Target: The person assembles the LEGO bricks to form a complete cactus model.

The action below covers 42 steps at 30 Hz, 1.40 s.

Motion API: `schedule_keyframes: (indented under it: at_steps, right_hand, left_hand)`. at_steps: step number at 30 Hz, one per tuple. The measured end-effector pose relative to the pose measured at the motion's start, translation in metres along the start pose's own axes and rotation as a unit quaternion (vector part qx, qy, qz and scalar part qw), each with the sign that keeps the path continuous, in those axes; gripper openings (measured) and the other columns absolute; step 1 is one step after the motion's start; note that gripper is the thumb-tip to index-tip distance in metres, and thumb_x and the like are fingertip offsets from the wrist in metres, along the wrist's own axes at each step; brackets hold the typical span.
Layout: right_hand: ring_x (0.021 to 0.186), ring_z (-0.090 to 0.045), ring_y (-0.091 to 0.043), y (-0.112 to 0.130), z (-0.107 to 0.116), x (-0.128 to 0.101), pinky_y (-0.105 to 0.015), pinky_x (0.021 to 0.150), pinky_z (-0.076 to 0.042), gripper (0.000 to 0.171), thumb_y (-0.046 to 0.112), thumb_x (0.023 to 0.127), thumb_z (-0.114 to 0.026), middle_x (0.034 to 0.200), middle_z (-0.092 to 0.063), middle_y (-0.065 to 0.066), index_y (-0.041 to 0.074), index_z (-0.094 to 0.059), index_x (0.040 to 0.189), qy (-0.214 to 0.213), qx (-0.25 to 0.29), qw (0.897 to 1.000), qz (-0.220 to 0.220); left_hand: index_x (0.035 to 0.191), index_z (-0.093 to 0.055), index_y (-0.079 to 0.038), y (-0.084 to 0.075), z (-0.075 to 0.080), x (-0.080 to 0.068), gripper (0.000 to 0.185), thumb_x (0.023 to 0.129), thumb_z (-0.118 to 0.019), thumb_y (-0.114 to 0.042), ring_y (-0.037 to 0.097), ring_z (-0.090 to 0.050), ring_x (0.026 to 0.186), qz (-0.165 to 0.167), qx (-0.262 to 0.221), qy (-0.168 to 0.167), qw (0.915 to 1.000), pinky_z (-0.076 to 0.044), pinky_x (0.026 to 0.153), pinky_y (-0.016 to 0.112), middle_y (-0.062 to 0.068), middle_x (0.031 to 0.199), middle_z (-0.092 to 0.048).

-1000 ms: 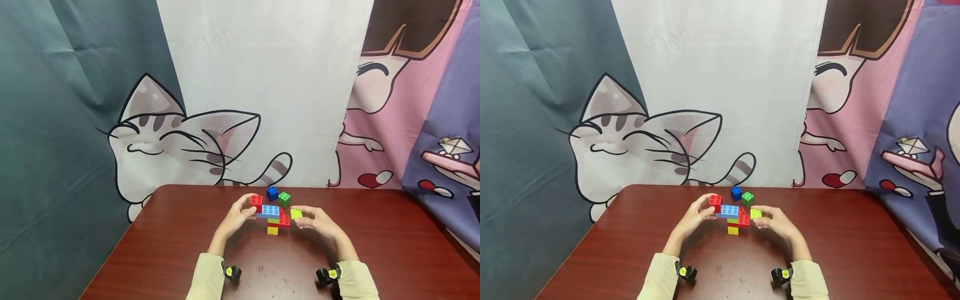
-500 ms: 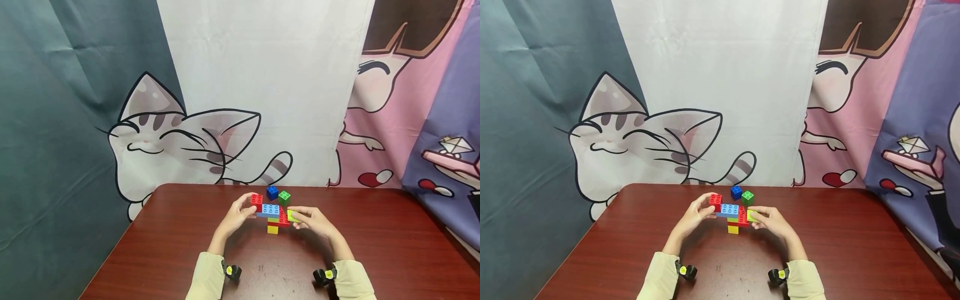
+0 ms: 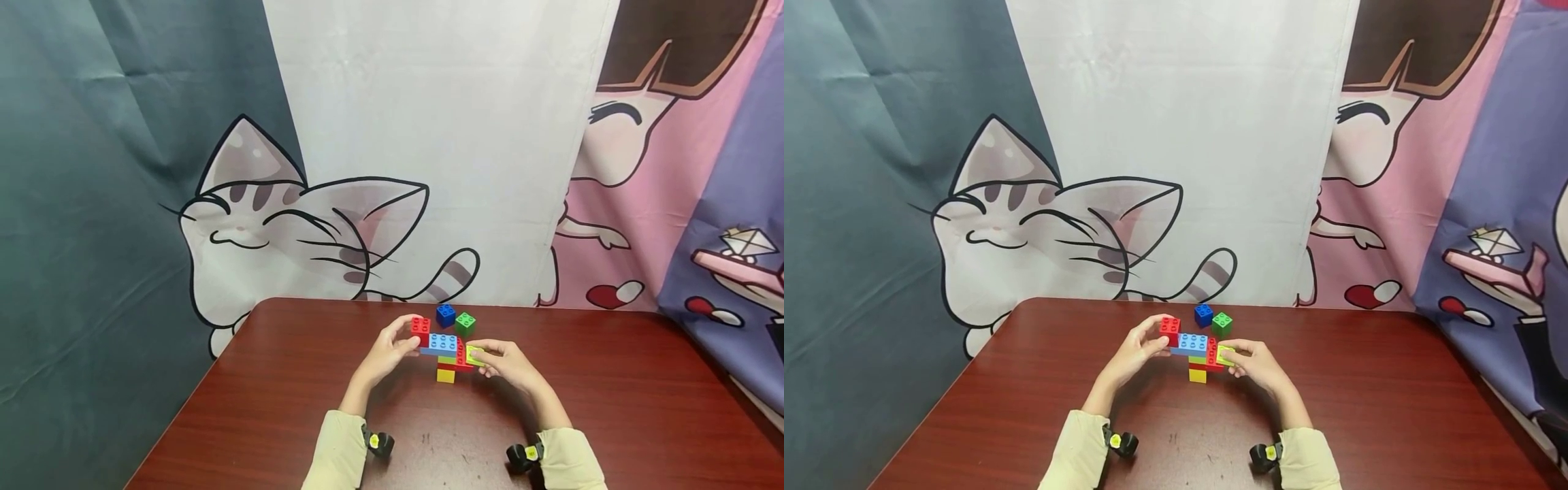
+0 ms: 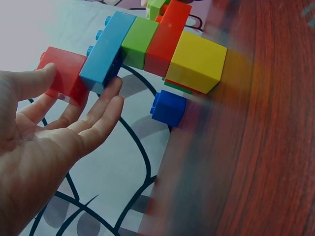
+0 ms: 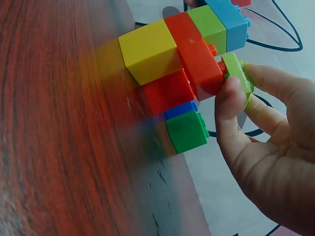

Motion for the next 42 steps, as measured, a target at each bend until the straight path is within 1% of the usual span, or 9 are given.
schedule_keyframes:
  at_steps: [7,12,15,19,22,27,33,37,42]
  right_hand:
    - [0.068,-0.057,-0.017,0.003,-0.003,0.001,-0.019,0.058,-0.050,0.043,0.022,0.095,-0.062,0.089,-0.066,-0.011,-0.007,-0.059,0.126,-0.008,-0.017,1.000,-0.013]
    - [0.071,-0.057,-0.016,0.001,-0.007,0.001,-0.020,0.060,-0.052,0.041,0.021,0.096,-0.059,0.093,-0.067,-0.009,-0.006,-0.057,0.127,-0.020,-0.003,0.999,-0.036]
    - [0.075,-0.061,-0.018,-0.001,-0.010,0.000,-0.021,0.064,-0.054,0.042,0.021,0.096,-0.058,0.100,-0.068,-0.015,-0.006,-0.056,0.128,-0.030,0.005,0.998,-0.046]
    - [0.078,-0.067,-0.017,-0.005,-0.011,0.000,-0.022,0.068,-0.058,0.045,0.022,0.098,-0.057,0.101,-0.070,-0.015,-0.008,-0.052,0.131,-0.022,0.040,0.997,-0.058]
    - [0.076,-0.070,-0.013,-0.007,-0.010,0.000,-0.022,0.070,-0.059,0.049,0.024,0.099,-0.055,0.097,-0.070,-0.008,-0.009,-0.047,0.134,-0.004,0.079,0.995,-0.064]
    - [0.079,-0.072,-0.014,-0.007,-0.012,0.000,-0.023,0.072,-0.060,0.051,0.026,0.100,-0.054,0.098,-0.068,-0.007,-0.009,-0.043,0.136,0.009,0.116,0.991,-0.071]
    - [0.082,-0.066,-0.014,-0.008,-0.016,0.001,-0.022,0.075,-0.059,0.049,0.024,0.100,-0.053,0.103,-0.064,-0.007,-0.008,-0.044,0.136,-0.012,0.123,0.989,-0.080]
    - [0.080,-0.063,-0.013,-0.008,-0.018,0.002,-0.021,0.072,-0.059,0.046,0.022,0.100,-0.053,0.102,-0.063,-0.007,-0.007,-0.046,0.134,-0.031,0.119,0.989,-0.087]
    - [0.078,-0.063,-0.014,-0.007,-0.020,0.004,-0.021,0.070,-0.059,0.042,0.019,0.097,-0.056,0.102,-0.064,-0.013,-0.007,-0.051,0.130,-0.057,0.105,0.988,-0.093]
  left_hand:
    - [0.139,-0.042,0.002,-0.001,0.001,0.000,0.046,0.097,-0.056,-0.009,0.038,-0.065,0.101,-0.005,0.002,-0.001,1.0000,-0.052,0.095,0.055,0.031,0.129,-0.051]
    - [0.139,-0.042,0.002,0.000,0.002,-0.001,0.046,0.097,-0.056,-0.009,0.037,-0.066,0.100,-0.005,0.000,-0.001,1.0000,-0.052,0.095,0.056,0.031,0.129,-0.051]
    - [0.139,-0.042,0.001,0.001,0.002,0.000,0.046,0.097,-0.056,-0.009,0.035,-0.066,0.100,-0.003,-0.002,-0.001,1.0000,-0.051,0.095,0.058,0.031,0.129,-0.051]
    - [0.139,-0.043,0.000,0.004,0.001,0.000,0.046,0.097,-0.056,-0.009,0.033,-0.066,0.101,0.002,-0.003,-0.002,1.0000,-0.051,0.096,0.058,0.029,0.129,-0.052]
    - [0.139,-0.044,-0.001,0.004,0.000,0.001,0.045,0.097,-0.057,-0.008,0.032,-0.066,0.102,0.009,0.000,-0.007,0.9999,-0.052,0.096,0.055,0.027,0.129,-0.053]
    - [0.139,-0.044,-0.002,0.004,0.000,0.000,0.045,0.097,-0.057,-0.009,0.031,-0.066,0.103,0.011,0.007,-0.011,0.9999,-0.054,0.095,0.051,0.026,0.130,-0.053]
    - [0.139,-0.043,0.000,0.004,0.001,0.001,0.044,0.097,-0.056,-0.009,0.035,-0.065,0.103,0.006,0.006,-0.011,0.9999,-0.053,0.095,0.052,0.027,0.129,-0.053]
    - [0.139,-0.044,-0.002,0.003,0.001,0.001,0.045,0.097,-0.057,-0.010,0.034,-0.065,0.104,0.012,0.006,-0.011,0.9999,-0.052,0.096,0.054,0.026,0.131,-0.053]
    - [0.140,-0.044,-0.003,0.002,0.002,0.001,0.045,0.097,-0.057,-0.009,0.032,-0.065,0.104,0.014,0.006,-0.011,0.9998,-0.053,0.096,0.052,0.025,0.131,-0.053]
Point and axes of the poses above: each hand's wrist, its own x-axis towards the middle knuckle, its own z-axis out of the back of the hand, y = z × x, the point moved 3 cm from there along x, towards the middle knuckle
